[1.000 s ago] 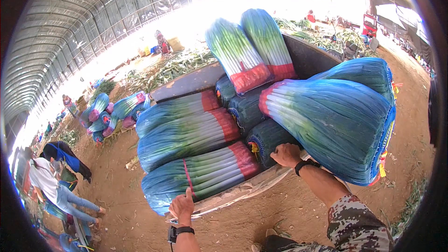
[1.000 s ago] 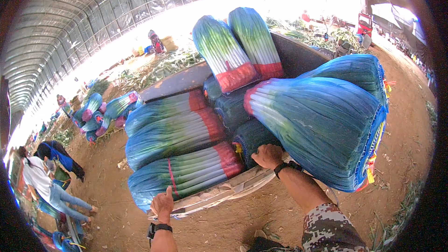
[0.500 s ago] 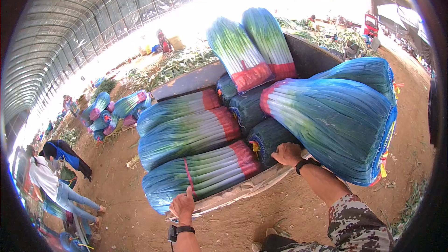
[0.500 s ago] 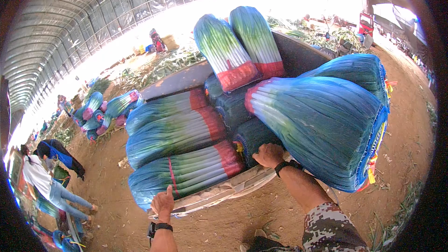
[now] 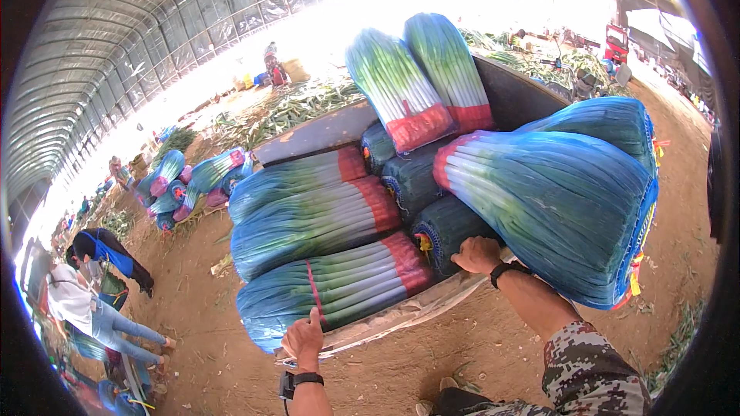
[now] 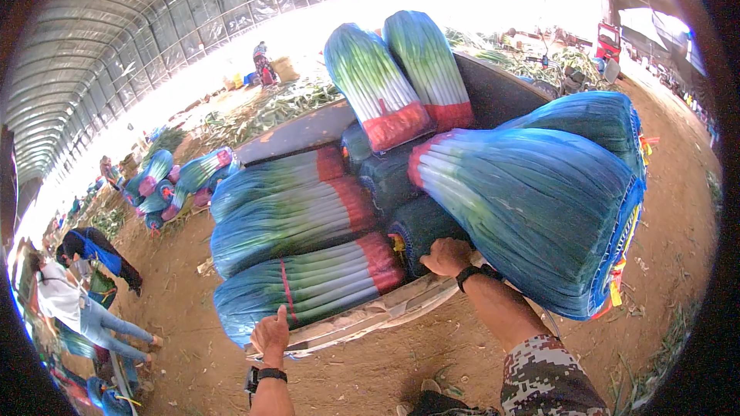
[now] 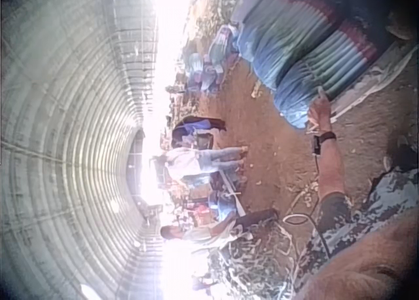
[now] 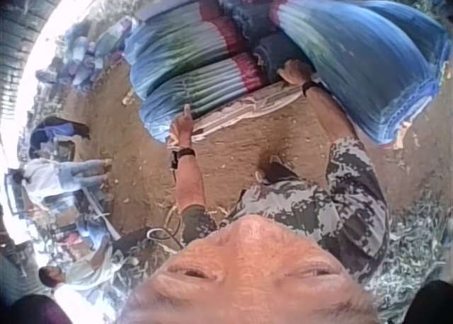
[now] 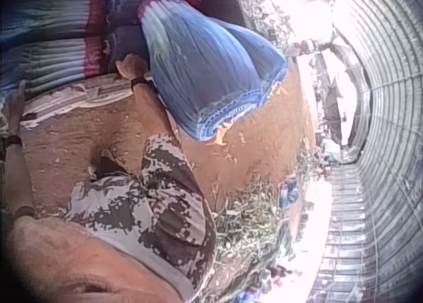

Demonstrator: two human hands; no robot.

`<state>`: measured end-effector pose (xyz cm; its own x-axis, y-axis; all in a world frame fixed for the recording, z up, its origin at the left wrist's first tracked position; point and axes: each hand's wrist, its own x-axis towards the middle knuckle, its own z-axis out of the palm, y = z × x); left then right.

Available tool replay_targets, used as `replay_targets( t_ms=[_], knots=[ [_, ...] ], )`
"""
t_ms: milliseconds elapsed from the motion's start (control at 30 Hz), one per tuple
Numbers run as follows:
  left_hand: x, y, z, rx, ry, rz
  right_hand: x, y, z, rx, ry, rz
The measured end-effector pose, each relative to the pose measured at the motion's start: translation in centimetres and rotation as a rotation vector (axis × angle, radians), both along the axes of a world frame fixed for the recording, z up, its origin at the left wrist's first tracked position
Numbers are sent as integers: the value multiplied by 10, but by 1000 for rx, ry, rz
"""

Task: The person stacks bundles of scallions into the back of a trailer and then pushes the trailer forward.

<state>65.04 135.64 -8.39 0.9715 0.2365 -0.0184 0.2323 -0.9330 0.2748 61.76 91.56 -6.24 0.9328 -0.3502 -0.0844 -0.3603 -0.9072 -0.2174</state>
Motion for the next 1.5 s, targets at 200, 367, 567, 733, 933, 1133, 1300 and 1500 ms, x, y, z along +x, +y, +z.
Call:
replay_targets(
  t_ms=[200, 367, 567, 733, 933, 1133, 1300, 1500],
  knots=[
    [-1, -1, -2, 3, -35, 0, -1, 2, 1, -9, 23, -15],
    [-2, 0, -3, 20, -48, 3, -1, 4, 5, -13, 30, -29],
    [-3, 0, -3, 14, -74, -6, -1, 3, 5, 0, 15, -21],
    [-4, -2, -2, 8, -118, 2, -2, 1, 1, 4, -13, -14],
    [-7, -2, 0, 9, -134, 21, -2, 3, -2, -17, -40, -16],
    [-9, -6, 0, 0, -146, 19, -4, -2, -3, 3, -62, -12],
    [-8, -12, 1, -39, -129, 10, -3, -9, -6, -14, -45, -14],
    [-5, 36, -27, -11, -28, 25, 17, 21, -7, 19, -12, 60]
  ],
)
